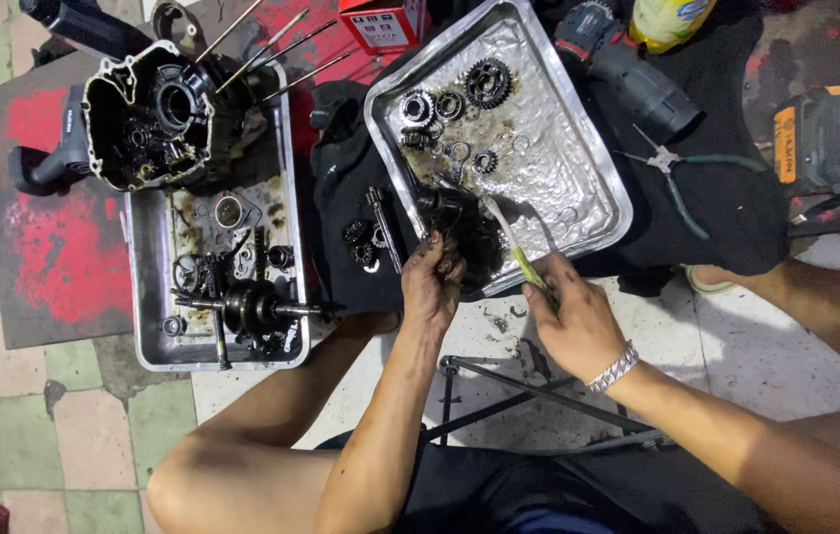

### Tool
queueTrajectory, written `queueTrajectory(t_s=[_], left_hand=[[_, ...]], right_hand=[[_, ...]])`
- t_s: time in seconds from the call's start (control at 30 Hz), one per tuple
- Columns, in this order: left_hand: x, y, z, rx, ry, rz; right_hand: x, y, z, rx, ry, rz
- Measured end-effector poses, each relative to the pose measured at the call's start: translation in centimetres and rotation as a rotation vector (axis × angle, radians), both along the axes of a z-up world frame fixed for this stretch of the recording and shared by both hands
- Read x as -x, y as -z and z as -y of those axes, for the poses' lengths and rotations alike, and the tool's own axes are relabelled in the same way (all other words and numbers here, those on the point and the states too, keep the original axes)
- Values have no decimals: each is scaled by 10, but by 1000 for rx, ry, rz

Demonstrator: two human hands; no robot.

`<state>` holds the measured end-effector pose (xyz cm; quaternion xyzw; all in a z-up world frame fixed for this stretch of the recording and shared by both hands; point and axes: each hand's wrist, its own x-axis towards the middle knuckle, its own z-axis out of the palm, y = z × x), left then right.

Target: The person cleans various small mechanical parts, including gears and shafts, using a toothbrush and a cleaning solution. They scrub the parts in a metal tray and place them on a cloth to dry.

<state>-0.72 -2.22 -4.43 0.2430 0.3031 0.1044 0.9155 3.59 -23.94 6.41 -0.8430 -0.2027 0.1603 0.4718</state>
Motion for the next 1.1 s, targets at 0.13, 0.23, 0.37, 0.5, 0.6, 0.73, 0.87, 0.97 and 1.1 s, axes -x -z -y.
queueTrajectory(t_s=[0.13, 0.23, 0.37, 0.5, 0.6, 0.73, 0.87, 0.97, 1.1], left_hand=[[2, -8, 5, -60, 35, 0], [-1, -9, 4, -24, 19, 10], [3, 3, 12, 25, -20, -39], [2, 18, 27, -19, -18, -80], [4, 24, 33, 23, -20, -72], [1, 27, 37, -5, -12, -108], [1, 22, 38, -23, -7, -93], [3, 17, 42, -55, 13, -99], [-1, 10, 34, -125, 18, -24]], right_hand=[[-13, 1, -3, 250, 16, -350], [-11, 7, 0, 229, -42, -197], [-13, 18, 2, 183, -43, -162], [-10, 4, 7, 309, 15, -434], [-8, 0, 9, 359, 33, -440], [-11, 13, 12, 254, 18, -175], [-14, 18, 14, 244, 0, -149], [-8, 11, 14, 329, 19, -286], [-5, 2, 12, 418, 49, -464]])
